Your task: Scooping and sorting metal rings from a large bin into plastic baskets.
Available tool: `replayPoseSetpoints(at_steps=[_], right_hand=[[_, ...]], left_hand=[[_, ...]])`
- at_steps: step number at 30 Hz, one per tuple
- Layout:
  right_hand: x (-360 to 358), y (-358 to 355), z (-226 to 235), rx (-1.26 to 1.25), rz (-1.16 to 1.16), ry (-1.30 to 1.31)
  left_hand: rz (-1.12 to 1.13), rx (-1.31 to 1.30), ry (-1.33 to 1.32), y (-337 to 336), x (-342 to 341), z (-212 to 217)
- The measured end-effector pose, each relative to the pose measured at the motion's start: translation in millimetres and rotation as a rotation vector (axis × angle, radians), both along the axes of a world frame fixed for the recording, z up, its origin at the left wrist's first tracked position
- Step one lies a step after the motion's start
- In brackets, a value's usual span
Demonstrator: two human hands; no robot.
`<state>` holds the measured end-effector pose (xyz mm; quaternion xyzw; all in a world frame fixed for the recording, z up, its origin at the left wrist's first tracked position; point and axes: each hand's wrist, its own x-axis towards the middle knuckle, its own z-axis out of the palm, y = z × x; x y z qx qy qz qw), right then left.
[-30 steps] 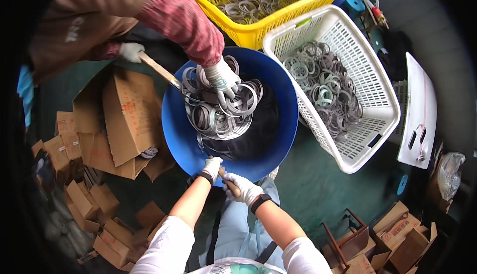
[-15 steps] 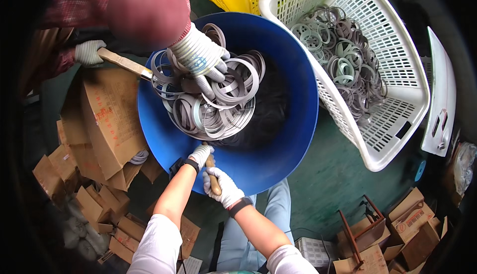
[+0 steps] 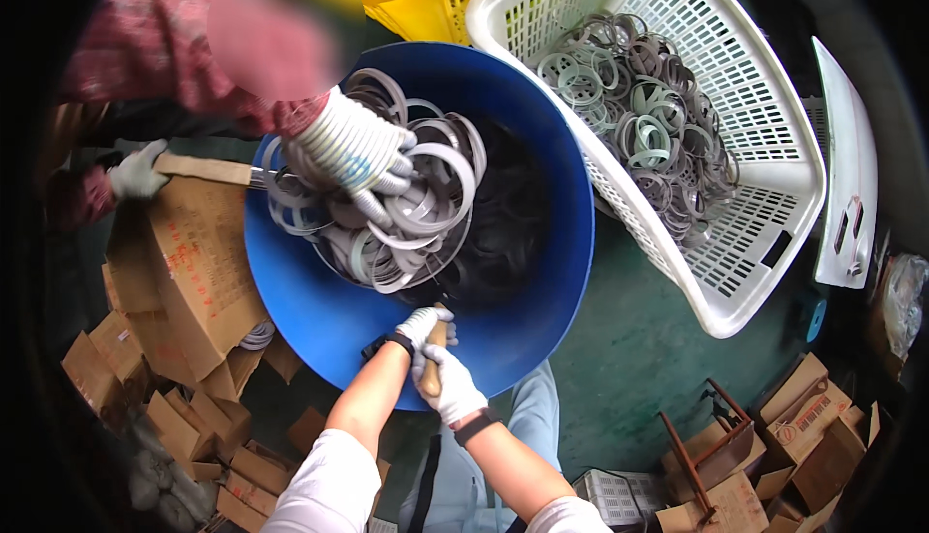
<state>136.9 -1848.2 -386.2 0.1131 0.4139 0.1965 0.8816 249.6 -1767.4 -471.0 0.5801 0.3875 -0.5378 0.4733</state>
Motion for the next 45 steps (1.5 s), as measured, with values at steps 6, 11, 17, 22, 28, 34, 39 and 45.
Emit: replayPoseSetpoints(at_steps=[6,11,17,22,28,34,39,45], right_hand=[[16.4,6.2,1.0,0.144,-0.016,0.115],[21.8,6.3,-13.3,-0.097,-0.002,0.089],[54.1,-0.8,-2.9,-0.256,0.022,0.099],[64.5,7.7,-11.4,-0.454,0.176,0.088],[73.6,-11.6,-47.6,-0.618,0.293,0.067],[76.7,-14.8,-45.4,-0.748,0.355,-0.004],[61.2,-21.1,-29.3,-0.725,0.296,-0.022],[36.1,-20.5,5.9,-0.780,0.327,-0.108]], left_hand=[[-0.001,-0.080,-0.003,5.7,9.0,-15.0],[0.056,-0.085,-0.030,-18.6,9.6,-9.4],[0.043,-0.079,0.100,-36.6,41.9,3.6],[-0.157,-0.204,0.020,-20.2,56.9,-23.4],[-0.087,-0.268,-0.208,-43.2,61.1,-45.3],[-0.019,-0.290,-0.237,-43.9,66.1,-44.6],[0.029,-0.296,-0.311,-51.6,52.4,-29.4],[0.023,-0.279,-0.391,-42.2,33.4,-0.8]])
